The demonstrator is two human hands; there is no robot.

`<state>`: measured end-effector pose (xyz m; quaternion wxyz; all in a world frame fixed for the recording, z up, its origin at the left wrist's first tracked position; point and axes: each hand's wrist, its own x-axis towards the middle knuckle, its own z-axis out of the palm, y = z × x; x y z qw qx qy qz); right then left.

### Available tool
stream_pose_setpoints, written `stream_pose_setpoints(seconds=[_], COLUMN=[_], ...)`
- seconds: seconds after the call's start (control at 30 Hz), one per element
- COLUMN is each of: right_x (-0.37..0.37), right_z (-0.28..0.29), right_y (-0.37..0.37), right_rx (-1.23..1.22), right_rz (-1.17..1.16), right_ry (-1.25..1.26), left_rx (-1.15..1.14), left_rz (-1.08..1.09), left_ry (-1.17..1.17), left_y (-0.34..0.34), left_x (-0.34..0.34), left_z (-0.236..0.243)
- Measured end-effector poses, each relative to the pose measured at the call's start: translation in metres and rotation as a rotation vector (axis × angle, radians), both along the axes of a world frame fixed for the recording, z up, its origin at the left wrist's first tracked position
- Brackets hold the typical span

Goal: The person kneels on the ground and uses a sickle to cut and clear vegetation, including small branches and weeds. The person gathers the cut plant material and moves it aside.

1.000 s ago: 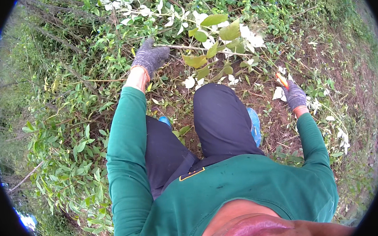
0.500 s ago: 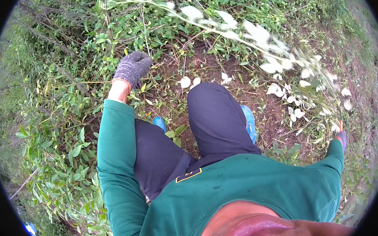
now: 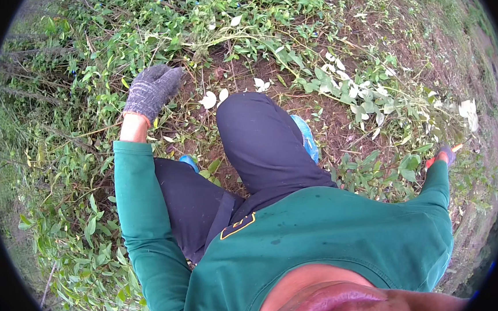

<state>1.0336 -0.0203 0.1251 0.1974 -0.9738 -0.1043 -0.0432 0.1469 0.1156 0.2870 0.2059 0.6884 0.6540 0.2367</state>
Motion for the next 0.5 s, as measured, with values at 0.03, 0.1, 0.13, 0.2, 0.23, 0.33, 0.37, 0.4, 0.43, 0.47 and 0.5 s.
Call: stream_pose_setpoints(seconds=[0.03,0.1,0.13,0.2,0.23,0.33,0.37,0.4,0.43,0.47,0.5], right_x=[0.015,0.046,0.036,0.022,0.019,0.023,0.012,0.010,0.007,-0.004,0.001], right_z=[0.014,0.042,0.036,0.053,0.067,0.112,0.130,0.134,0.138,0.141,0.146], right_y=[0.025,0.031,0.038,0.052,0.057,0.062,0.077,0.074,0.073,0.077,0.083], right_rx=[-0.080,-0.552,-0.543,-0.542,-0.538,-0.430,-0.286,-0.045,0.304,0.639,0.890], right_rz=[0.053,0.207,0.235,0.305,0.339,0.413,0.450,0.452,0.419,0.431,0.342], right_ry=[0.022,-0.049,0.023,0.114,0.166,0.353,0.409,0.469,0.449,0.425,0.265], left_rx=[0.156,0.186,0.047,-0.102,-0.102,-0.102,-0.110,-0.117,-0.132,-0.123,-0.110], left_rz=[-0.049,-0.046,0.027,0.104,0.094,0.059,0.083,0.087,0.079,0.064,0.037], left_ry=[-0.035,-0.158,-0.205,-0.240,-0.211,-0.120,-0.140,-0.151,-0.157,-0.142,-0.144], left_y=[-0.003,-0.004,-0.005,-0.017,-0.019,-0.017,-0.021,-0.019,-0.018,-0.018,-0.016], left_x=[-0.026,-0.033,-0.023,-0.013,-0.015,-0.011,-0.019,-0.017,-0.013,-0.008,-0.004], left_z=[-0.021,-0.029,-0.019,-0.006,-0.003,0.000,-0.005,-0.006,-0.004,0.001,0.002])
